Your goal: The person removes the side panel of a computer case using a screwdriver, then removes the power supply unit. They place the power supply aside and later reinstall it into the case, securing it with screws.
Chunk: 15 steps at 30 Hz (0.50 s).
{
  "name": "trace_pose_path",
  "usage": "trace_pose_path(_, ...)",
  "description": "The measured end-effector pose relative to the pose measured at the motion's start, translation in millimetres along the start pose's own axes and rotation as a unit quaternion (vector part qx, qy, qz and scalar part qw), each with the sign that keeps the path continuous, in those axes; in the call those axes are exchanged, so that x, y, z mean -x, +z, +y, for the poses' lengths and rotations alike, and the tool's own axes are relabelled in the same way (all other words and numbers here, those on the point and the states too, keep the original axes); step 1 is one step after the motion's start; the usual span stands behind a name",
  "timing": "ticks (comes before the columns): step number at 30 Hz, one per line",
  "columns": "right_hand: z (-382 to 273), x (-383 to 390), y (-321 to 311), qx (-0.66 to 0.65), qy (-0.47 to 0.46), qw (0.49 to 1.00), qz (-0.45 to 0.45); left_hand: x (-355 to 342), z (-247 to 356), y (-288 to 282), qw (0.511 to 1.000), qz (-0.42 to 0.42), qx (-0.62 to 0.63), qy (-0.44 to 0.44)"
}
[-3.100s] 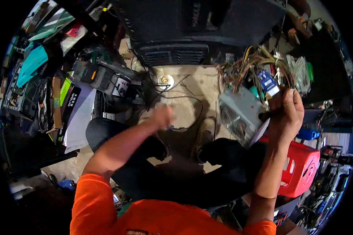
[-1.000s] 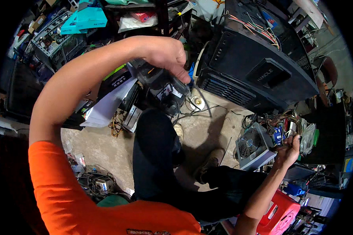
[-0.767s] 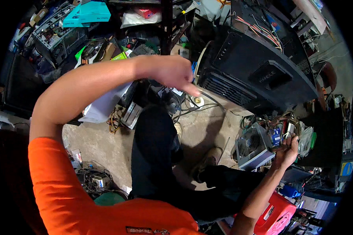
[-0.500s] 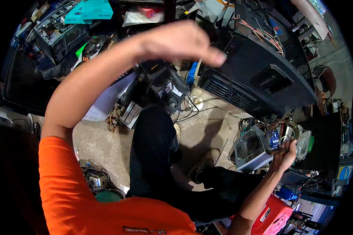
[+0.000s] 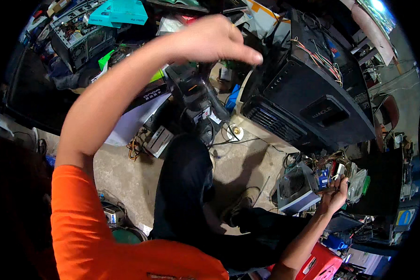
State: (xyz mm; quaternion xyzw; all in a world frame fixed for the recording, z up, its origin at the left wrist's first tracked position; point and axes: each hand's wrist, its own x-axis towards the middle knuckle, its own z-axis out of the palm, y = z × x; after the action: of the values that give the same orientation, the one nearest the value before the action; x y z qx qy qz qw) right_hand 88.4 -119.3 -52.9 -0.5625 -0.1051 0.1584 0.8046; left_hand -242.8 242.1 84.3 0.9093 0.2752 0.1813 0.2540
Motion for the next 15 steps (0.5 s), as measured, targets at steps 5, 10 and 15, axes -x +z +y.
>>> trace_pose_path(5,1.0,-6.9,-19.5,-0.008,-0.026,0.999,-0.036,-18.5,13.2,-63.6,0.989,0.07,0.099,-0.09)
trace_pose_path(10,1.8,0.1,7.0,-0.029,0.006,0.999,-0.019,-62.1,-15.1,-110.4,0.952,0.202,0.213,-0.093)
trace_pose_path(15,1.3,2.4,8.1,-0.045,-0.015,0.999,-0.008,-96.0,-39.9,-108.1,0.906,0.351,0.147,-0.186)
